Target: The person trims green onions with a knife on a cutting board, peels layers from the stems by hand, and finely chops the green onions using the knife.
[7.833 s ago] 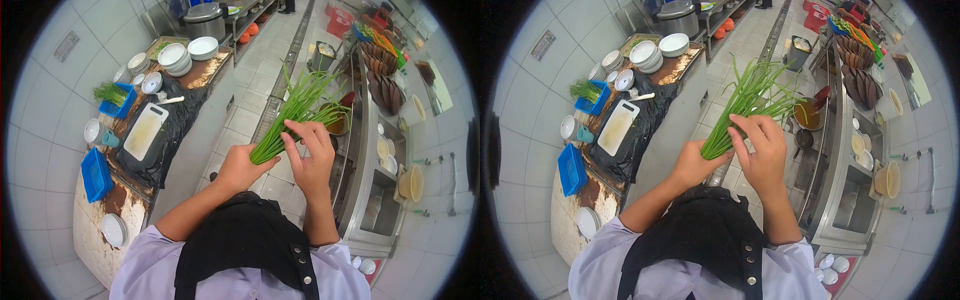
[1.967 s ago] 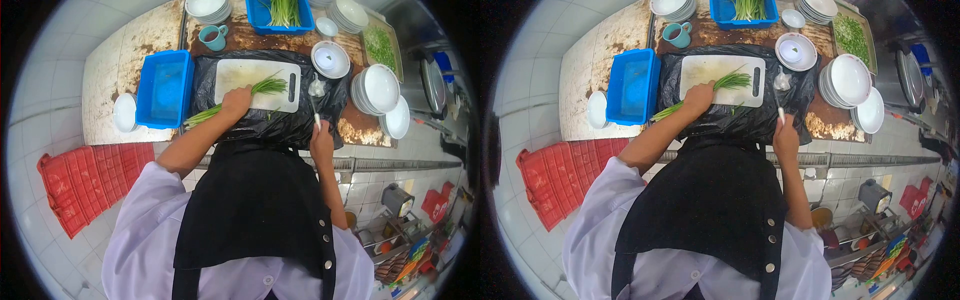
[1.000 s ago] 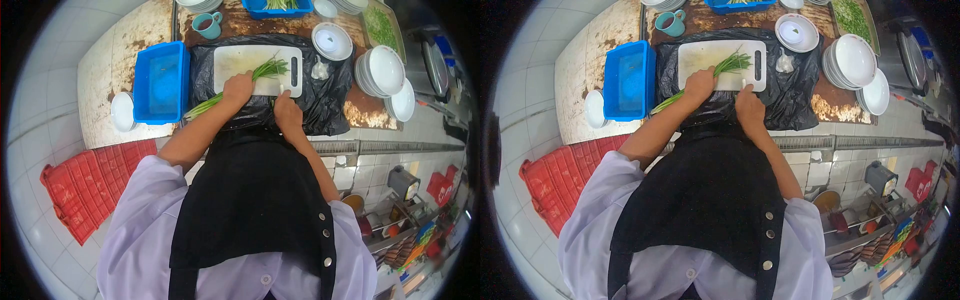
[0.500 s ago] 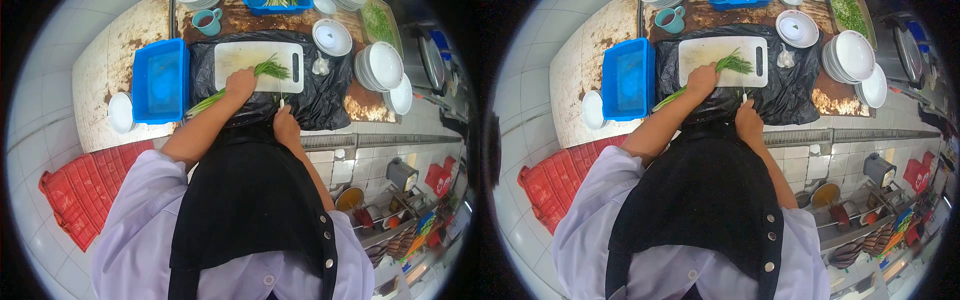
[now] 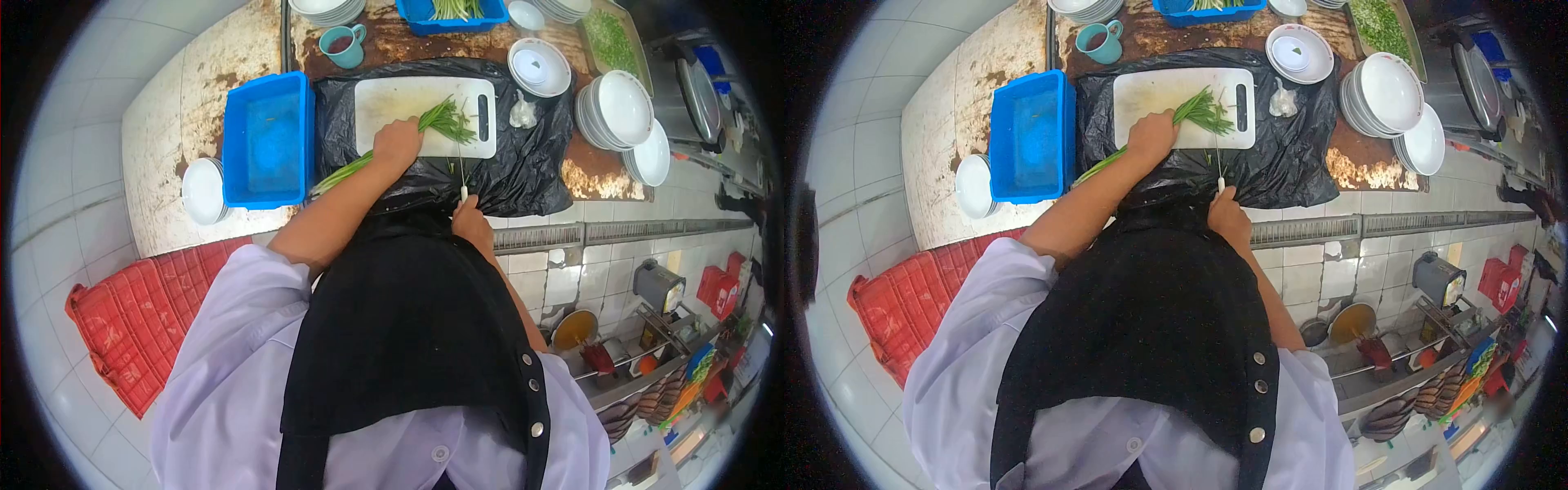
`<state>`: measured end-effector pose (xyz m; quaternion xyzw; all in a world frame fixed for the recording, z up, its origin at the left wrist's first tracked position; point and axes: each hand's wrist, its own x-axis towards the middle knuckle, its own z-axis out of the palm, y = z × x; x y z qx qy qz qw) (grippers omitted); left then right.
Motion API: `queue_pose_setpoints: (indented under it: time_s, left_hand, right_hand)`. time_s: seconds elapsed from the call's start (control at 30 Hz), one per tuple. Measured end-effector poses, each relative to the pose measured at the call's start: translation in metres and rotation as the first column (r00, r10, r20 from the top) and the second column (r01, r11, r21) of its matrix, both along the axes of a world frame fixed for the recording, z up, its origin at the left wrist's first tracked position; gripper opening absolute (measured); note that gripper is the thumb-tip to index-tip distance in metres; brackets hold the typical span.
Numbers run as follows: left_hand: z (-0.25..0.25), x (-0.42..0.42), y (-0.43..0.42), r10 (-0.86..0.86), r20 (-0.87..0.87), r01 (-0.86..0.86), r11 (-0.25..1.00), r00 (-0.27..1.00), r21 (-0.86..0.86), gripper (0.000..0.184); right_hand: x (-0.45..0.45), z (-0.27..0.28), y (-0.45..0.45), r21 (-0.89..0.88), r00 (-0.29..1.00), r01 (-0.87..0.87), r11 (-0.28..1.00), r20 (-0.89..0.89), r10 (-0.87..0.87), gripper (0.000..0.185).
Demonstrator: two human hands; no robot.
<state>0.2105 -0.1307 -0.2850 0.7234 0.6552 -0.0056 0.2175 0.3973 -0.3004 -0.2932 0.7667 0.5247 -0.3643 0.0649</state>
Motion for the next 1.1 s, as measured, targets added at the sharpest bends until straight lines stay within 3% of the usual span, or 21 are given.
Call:
queue_pose_setpoints:
  time_s: [0.67,0.87,1.0,1.1]
  left_hand:
    - [0.009,0.000,0.016,0.016,0.006,-0.016,0.998,1.000,-0.056,0.037]
    - [0.008,-0.003,0.018,-0.052,0.035,0.054,0.997,0.998,-0.057,0.037]
    - [0.010,-0.003,0.016,-0.081,0.038,0.083,0.995,0.996,-0.062,0.037]
    - [0.011,-0.004,0.019,-0.098,0.039,0.101,0.993,0.994,-0.061,0.038]
  right_hand:
    - [-0.012,0.007,-0.009,0.090,0.998,0.056,0.994,0.027,-0.059,0.035]
    - [0.009,0.027,0.002,0.165,0.999,-0.016,0.986,-0.044,0.024,0.041]
    - [0.004,0.079,0.032,-0.078,0.956,0.137,0.988,-0.249,-0.152,0.049]
    - [-0.001,0.093,0.046,-0.181,0.946,0.094,0.979,-0.289,-0.144,0.048]
